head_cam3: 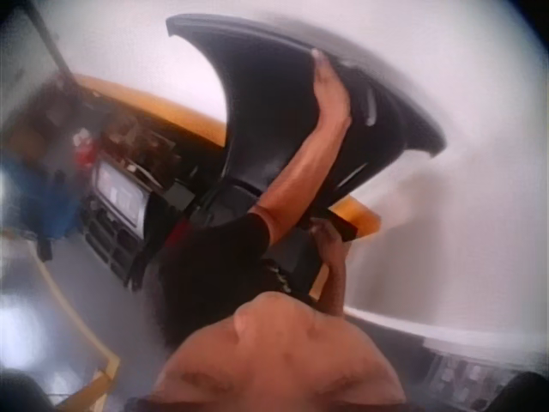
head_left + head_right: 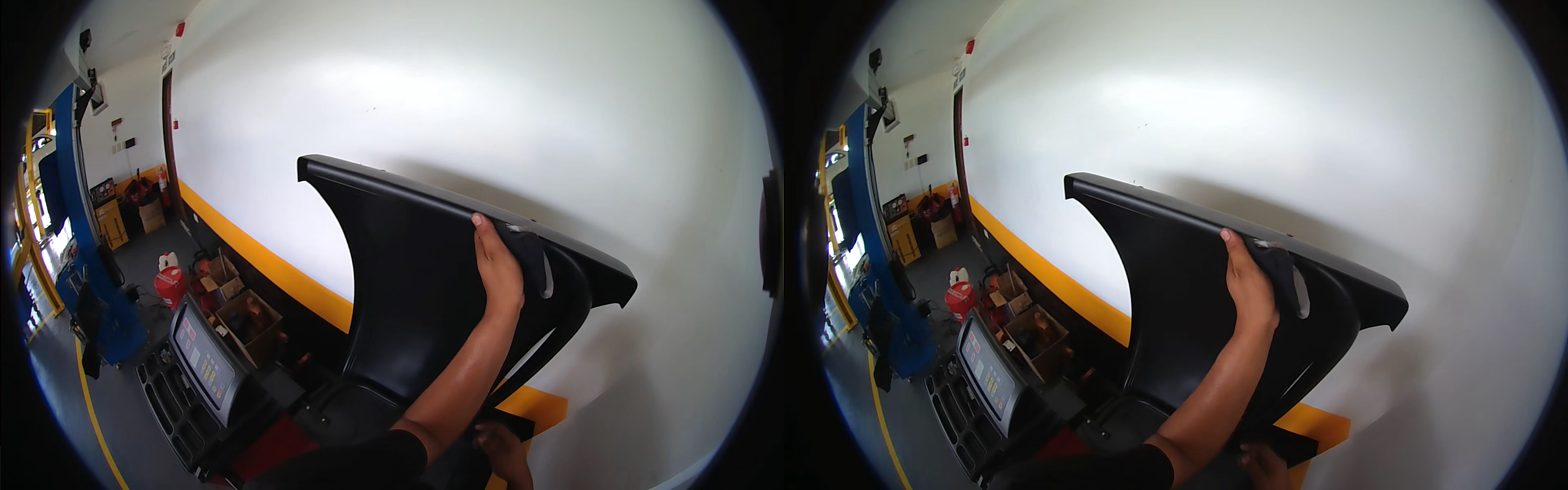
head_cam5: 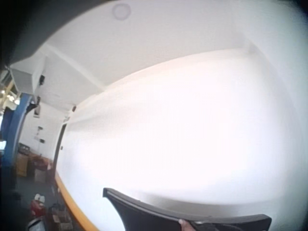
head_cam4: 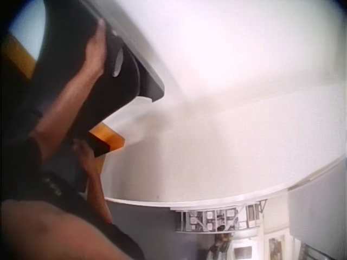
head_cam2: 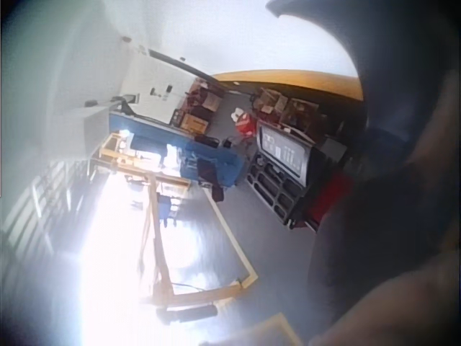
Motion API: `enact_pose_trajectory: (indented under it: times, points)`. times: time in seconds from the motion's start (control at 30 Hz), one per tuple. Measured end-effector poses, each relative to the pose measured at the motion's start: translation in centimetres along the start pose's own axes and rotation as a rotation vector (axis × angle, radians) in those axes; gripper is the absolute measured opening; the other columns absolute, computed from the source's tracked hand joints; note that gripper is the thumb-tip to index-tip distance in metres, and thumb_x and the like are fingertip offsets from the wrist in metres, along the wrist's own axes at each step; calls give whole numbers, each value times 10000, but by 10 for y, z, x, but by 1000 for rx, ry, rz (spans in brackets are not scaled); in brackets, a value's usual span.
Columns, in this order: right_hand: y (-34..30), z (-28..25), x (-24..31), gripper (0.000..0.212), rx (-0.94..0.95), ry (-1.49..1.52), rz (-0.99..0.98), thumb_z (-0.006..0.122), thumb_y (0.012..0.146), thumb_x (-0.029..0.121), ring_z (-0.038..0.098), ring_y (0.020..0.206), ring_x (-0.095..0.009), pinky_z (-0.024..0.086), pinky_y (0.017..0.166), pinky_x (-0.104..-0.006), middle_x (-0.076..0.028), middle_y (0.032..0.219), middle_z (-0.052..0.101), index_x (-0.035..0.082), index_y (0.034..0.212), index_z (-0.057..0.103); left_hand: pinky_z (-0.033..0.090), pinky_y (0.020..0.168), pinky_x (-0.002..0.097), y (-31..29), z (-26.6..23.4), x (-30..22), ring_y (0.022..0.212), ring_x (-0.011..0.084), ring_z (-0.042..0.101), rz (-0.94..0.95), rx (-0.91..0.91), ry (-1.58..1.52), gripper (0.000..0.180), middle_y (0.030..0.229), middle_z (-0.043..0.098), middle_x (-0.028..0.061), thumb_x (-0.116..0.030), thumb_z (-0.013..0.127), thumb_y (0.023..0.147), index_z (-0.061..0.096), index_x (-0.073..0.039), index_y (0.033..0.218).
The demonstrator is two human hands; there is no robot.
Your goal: The person wipes the control panel, levers, and red base of a wheel alignment machine using a cloth. They then clean the black seat and the gray cover of the machine, moving around the equipment to reach different surfaces.
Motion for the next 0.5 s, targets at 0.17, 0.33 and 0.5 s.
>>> enact_pose_trajectory:
  times: [0.17, 0.33, 0.5]
  points:
    - [-1, 14, -57, 412, 155, -110, -70, 693, 970, 191, 677, 1064, -254, 530, 939, -387, -115, 1125, 712, 96, 1364, 623, 378, 1116, 367, 5, -19, -28, 1237, 249, 548, 24, 17, 454, 840, 1318, 599, 194, -656, 313, 1077, 547, 96, 1368]
    - [-1, 26, -78, 408, 312, -83, -66, 682, 1009, 254, 649, 954, -192, 520, 874, -351, -81, 1002, 679, 111, 1385, 613, 465, 1000, 387, 30, -50, -38, 1136, 336, 634, 232, 44, 673, 742, 1131, 667, 249, -618, 422, 1069, 580, 95, 1197]
    - [8, 34, -79, 420, 379, -97, -93, 682, 1011, 265, 617, 917, -170, 513, 837, -338, -58, 979, 654, 116, 1396, 608, 550, 654, 281, 53, -83, -77, 703, 150, 630, 158, -147, 218, 523, 905, 634, 78, -540, 523, 1063, 540, -17, 1073]
Point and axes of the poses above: each hand's wrist, its own y-axis towards the middle knuckle, its own z-axis out of the palm, x = y × z, the point moved 1 cm from there along y, towards the middle knuckle
